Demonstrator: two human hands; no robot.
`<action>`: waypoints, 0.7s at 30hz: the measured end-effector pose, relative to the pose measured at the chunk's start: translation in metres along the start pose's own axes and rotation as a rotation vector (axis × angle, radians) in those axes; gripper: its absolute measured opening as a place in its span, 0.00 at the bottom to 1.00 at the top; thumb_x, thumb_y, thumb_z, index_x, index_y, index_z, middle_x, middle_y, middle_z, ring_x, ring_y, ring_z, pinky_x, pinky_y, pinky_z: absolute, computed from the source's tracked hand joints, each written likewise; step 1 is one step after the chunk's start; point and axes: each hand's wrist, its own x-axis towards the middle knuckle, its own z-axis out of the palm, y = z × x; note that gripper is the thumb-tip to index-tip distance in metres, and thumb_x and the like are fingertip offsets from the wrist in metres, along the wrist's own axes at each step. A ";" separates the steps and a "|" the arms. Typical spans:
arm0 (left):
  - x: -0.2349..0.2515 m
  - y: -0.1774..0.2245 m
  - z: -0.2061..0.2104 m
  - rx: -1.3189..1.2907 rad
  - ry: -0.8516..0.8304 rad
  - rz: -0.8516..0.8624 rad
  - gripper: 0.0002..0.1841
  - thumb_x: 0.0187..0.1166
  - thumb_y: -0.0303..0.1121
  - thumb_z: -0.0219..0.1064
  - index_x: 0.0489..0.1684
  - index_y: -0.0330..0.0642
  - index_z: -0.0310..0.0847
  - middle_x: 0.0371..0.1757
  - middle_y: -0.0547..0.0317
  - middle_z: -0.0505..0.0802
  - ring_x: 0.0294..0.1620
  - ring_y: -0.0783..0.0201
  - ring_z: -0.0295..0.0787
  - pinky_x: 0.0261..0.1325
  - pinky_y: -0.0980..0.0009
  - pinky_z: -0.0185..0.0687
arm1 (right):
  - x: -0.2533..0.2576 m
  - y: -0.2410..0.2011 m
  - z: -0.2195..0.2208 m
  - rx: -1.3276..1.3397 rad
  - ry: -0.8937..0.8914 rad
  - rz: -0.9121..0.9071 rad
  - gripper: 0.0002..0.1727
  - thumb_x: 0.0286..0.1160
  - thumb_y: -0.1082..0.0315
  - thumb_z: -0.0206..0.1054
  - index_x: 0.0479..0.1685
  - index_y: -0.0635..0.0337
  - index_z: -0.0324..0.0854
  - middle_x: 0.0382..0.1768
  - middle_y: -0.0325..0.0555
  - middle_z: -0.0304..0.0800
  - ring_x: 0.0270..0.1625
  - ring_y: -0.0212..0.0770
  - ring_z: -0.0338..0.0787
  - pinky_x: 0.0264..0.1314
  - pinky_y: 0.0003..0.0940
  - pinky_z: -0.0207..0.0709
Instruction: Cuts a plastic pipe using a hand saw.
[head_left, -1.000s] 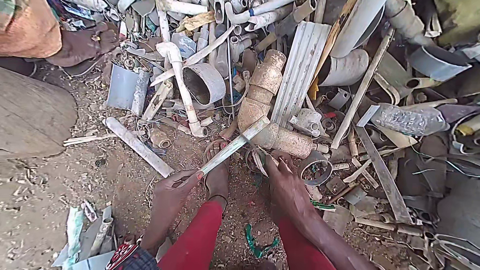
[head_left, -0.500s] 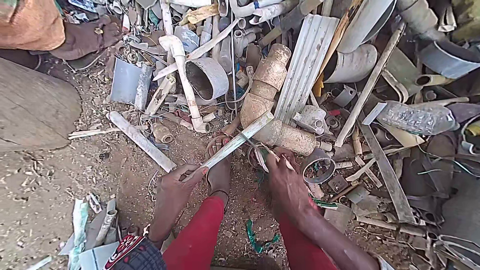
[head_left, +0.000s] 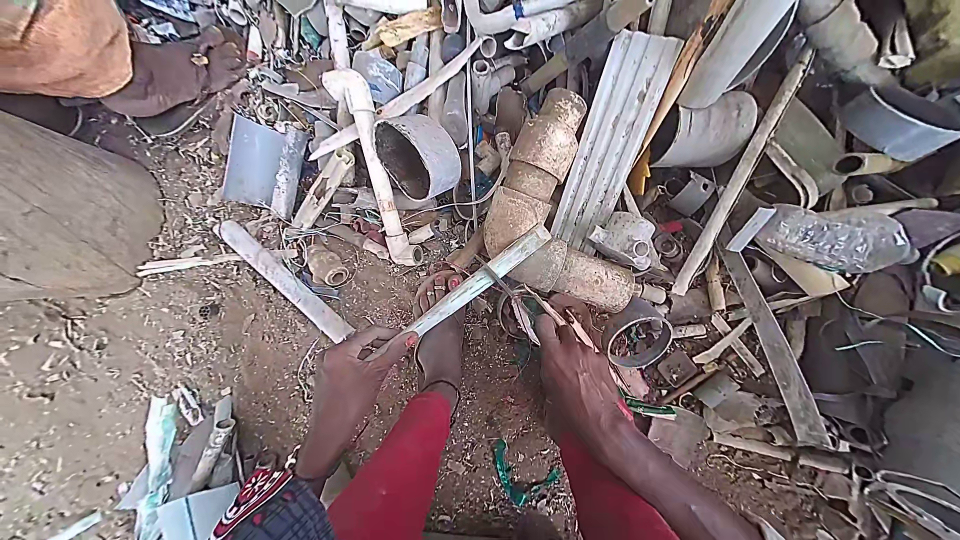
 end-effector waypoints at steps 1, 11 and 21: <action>0.001 -0.002 0.001 -0.012 -0.008 -0.001 0.17 0.72 0.50 0.74 0.41 0.45 0.91 0.33 0.65 0.94 0.24 0.76 0.85 0.29 0.72 0.81 | 0.000 0.003 0.002 0.021 0.011 0.022 0.19 0.79 0.75 0.62 0.68 0.61 0.81 0.41 0.66 0.90 0.29 0.64 0.93 0.27 0.54 0.84; 0.003 -0.003 0.004 -0.008 -0.026 -0.003 0.18 0.73 0.53 0.72 0.41 0.46 0.92 0.33 0.66 0.93 0.26 0.76 0.84 0.32 0.70 0.80 | 0.005 0.021 0.007 0.034 0.054 0.049 0.20 0.81 0.72 0.62 0.72 0.56 0.81 0.44 0.63 0.92 0.32 0.64 0.93 0.28 0.54 0.83; 0.000 -0.003 0.002 0.059 0.004 0.124 0.23 0.72 0.57 0.69 0.42 0.45 0.91 0.34 0.64 0.93 0.28 0.75 0.84 0.35 0.70 0.80 | 0.017 0.034 -0.006 0.342 -0.019 0.120 0.20 0.93 0.60 0.50 0.64 0.65 0.79 0.39 0.61 0.90 0.41 0.62 0.93 0.42 0.57 0.82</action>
